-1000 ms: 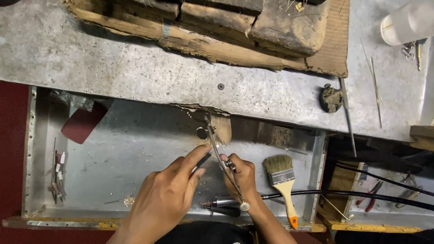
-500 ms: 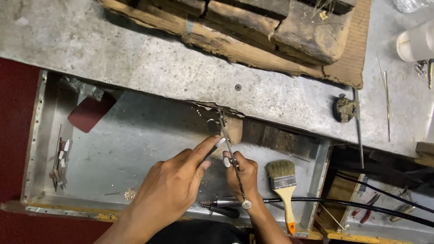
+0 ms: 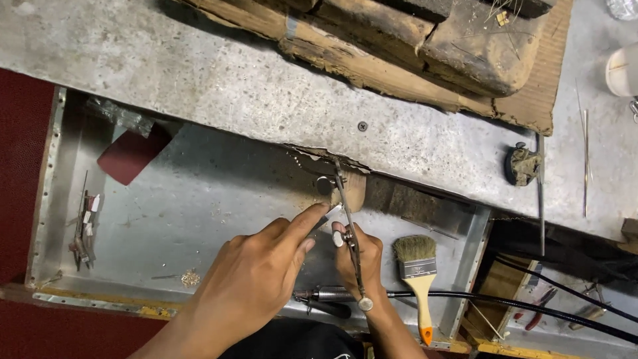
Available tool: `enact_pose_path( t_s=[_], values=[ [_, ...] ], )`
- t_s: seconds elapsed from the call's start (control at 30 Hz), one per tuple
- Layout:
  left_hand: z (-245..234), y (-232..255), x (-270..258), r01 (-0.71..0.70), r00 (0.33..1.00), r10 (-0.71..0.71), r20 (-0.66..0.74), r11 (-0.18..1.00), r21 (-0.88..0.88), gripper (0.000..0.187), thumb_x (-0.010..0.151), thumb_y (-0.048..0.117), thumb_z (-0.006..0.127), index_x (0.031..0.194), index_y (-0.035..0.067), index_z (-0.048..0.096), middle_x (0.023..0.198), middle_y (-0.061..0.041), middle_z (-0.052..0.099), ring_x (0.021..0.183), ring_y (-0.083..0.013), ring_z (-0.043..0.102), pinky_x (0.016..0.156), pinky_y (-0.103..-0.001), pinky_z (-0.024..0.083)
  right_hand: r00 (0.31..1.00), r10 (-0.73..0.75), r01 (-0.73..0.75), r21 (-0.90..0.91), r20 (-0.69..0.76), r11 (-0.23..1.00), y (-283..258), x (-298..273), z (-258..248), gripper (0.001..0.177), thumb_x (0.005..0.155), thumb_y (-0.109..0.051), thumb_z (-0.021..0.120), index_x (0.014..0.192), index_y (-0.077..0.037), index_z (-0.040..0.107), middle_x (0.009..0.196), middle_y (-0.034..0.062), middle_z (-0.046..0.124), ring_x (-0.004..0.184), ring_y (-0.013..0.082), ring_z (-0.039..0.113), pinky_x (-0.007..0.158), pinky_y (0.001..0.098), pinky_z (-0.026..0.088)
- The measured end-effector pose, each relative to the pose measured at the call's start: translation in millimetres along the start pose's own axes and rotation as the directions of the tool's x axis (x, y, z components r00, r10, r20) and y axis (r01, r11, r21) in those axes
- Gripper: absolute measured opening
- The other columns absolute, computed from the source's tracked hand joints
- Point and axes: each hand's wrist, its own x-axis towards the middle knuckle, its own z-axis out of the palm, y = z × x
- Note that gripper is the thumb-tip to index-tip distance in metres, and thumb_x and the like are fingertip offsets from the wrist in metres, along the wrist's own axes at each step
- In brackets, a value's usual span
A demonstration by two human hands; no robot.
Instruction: Using a jeweler's saw to precisely cut a small piece of metal on a workbench.
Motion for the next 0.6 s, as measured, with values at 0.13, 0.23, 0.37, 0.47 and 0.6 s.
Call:
enact_pose_path(
  t_s=[0.13,0.23,0.37,0.47,0.6],
  values=[
    [2.2,-1.6,0.1,-0.002,1.0,0.002,0.025,1.0,0.002,0.051,0.102,0.024,0.048,0.153,0.017,0.043,0.115,-0.01,0.074,0.072,-0.0382,0.073,0.054,-0.055,0.056,1.0,-0.001,0.0,0.017,0.003,1.0,-6.1,3.3,0.0,0.032,0.103,-0.024,0.057,0.074,-0.009,0.057,0.053,-0.0047,0.031,0.044,0.0096,0.028,0.041,0.0324,0.024],
    [0.4,0.4,1.7,0.028,0.998,-0.026,0.063,0.999,-0.026,0.051,0.103,0.026,0.046,0.153,0.018,0.043,0.124,-0.011,0.072,0.081,-0.0413,0.073,0.059,-0.058,0.057,1.0,0.014,-0.014,0.016,-0.006,1.0,-2.9,1.3,0.9,0.023,0.102,-0.02,0.058,0.084,-0.01,0.067,0.054,-0.0055,0.031,0.045,0.0091,0.027,0.042,0.032,0.024],
    [2.9,-0.1,0.8,0.001,0.999,0.0,0.048,1.0,-0.023,0.054,0.102,0.022,0.051,0.154,0.021,0.041,0.114,-0.01,0.075,0.068,-0.0398,0.073,0.051,-0.055,0.055,1.0,0.003,-0.003,0.009,0.002,1.0,0.9,0.5,1.0,0.021,0.101,-0.017,0.057,0.084,-0.009,0.066,0.054,-0.0054,0.031,0.045,0.0096,0.028,0.042,0.032,0.025],
    [6.4,-2.6,-1.1,-0.027,0.998,0.027,0.051,1.0,-0.007,0.059,0.103,0.02,0.051,0.159,0.024,0.035,0.1,-0.009,0.073,0.058,-0.0376,0.068,0.045,-0.051,0.052,1.0,-0.03,0.03,0.0,-0.007,1.0,13.8,-3.0,4.9,0.016,0.096,-0.009,0.056,0.088,-0.009,0.069,0.054,-0.0064,0.031,0.043,0.0092,0.029,0.041,0.0309,0.026],
    [6.5,-4.5,0.1,0.021,0.991,-0.025,0.13,0.999,0.039,0.067,0.103,0.021,0.049,0.164,0.034,0.026,0.1,-0.009,0.073,0.061,-0.0377,0.069,0.05,-0.052,0.055,0.969,-0.242,0.24,-0.048,-0.045,0.97,23.7,20.4,12.5,0.026,0.084,0.008,0.05,0.063,-0.007,0.047,0.05,0.0047,0.043,0.038,0.0194,0.043,0.04,0.0361,0.034]
  ],
)
